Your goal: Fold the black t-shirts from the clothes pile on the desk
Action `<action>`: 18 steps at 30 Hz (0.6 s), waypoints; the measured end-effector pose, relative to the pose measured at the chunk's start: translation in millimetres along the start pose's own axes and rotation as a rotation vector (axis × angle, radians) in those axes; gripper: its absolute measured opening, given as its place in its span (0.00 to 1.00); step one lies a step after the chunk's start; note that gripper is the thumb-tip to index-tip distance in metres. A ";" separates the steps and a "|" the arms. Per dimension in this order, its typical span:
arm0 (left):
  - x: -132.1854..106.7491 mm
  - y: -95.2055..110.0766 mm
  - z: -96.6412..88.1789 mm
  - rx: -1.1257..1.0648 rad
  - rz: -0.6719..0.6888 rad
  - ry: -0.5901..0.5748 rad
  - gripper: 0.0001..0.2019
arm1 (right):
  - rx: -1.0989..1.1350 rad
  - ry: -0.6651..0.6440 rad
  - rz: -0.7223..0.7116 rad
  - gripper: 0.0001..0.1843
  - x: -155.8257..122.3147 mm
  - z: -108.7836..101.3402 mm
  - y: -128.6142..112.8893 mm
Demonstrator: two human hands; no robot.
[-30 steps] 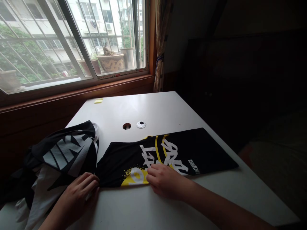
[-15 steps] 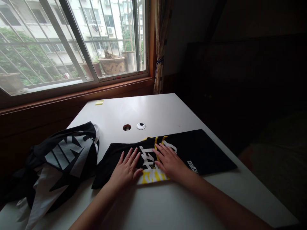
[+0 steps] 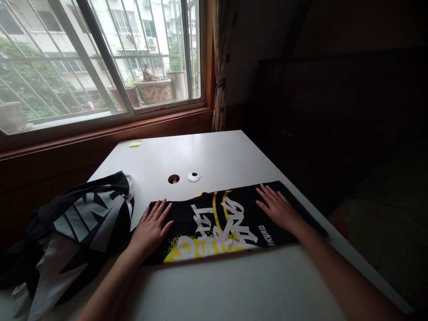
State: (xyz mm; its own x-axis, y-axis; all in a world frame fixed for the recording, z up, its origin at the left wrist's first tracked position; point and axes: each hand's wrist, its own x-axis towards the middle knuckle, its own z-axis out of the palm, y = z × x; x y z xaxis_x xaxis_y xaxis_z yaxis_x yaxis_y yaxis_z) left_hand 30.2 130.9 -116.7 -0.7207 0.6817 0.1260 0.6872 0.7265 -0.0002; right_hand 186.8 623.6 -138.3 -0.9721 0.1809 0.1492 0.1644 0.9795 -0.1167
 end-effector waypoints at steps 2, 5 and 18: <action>0.1 -1.0 -0.5 0.003 -0.014 -0.001 0.31 | -0.005 -0.005 0.038 0.35 -1.6 0.7 16.7; -0.4 -3.0 -2.0 0.004 -0.066 -0.024 0.31 | -0.015 0.010 0.095 0.36 -3.9 1.0 32.1; -1.2 -8.6 -0.9 0.039 -0.139 -0.037 0.30 | -0.104 0.291 0.294 0.27 -17.4 -0.1 56.0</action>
State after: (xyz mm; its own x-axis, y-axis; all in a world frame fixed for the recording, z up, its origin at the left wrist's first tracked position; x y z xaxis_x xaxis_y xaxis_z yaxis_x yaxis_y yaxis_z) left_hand 25.3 123.7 -116.0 -0.8118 0.5768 0.0905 0.5772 0.8162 -0.0245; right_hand 212.9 675.2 -147.4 -0.7963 0.4566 0.3966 0.4577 0.8836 -0.0984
